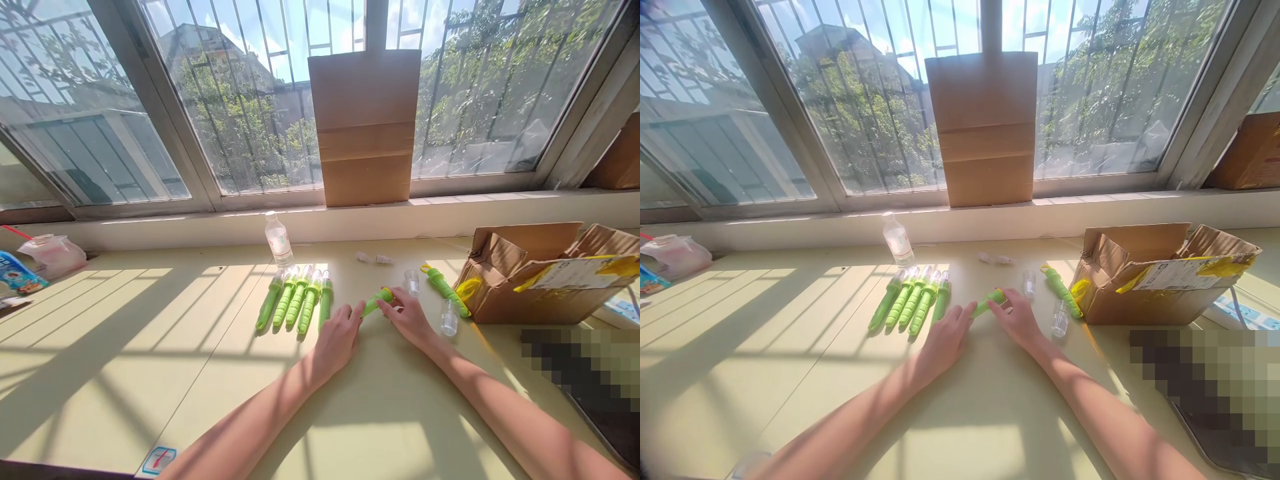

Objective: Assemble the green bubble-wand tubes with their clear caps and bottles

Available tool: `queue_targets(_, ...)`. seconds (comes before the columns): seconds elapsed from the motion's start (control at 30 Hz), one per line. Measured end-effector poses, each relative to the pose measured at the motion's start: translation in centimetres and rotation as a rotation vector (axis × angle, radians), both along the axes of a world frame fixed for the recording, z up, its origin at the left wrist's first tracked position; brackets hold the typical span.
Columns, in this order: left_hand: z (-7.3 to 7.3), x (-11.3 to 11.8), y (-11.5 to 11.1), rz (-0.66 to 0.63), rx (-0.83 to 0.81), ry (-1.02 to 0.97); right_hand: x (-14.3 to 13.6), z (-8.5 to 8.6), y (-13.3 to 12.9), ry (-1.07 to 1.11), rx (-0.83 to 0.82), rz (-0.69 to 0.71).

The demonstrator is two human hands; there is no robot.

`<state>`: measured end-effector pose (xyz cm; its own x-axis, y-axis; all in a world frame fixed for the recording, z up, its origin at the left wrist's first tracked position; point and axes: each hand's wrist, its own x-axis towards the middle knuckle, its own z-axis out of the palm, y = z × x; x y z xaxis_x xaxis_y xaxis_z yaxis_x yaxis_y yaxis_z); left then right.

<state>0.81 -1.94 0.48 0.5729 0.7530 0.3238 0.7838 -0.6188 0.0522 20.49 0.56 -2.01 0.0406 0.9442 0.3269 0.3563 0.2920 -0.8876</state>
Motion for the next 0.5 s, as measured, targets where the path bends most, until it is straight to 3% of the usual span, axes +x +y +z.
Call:
queue_targets(0.23, -0.12, 0.00, 0.02, 0.014, 0.023, 0.024, 0.16, -0.39, 0.31, 0.085, -0.068, -0.024)
queue_targets(0.5, 0.16, 0.09, -0.02, 0.029, -0.015, 0.054, 0.22, -0.83, 0.69, 0.277, -0.161, 0.064)
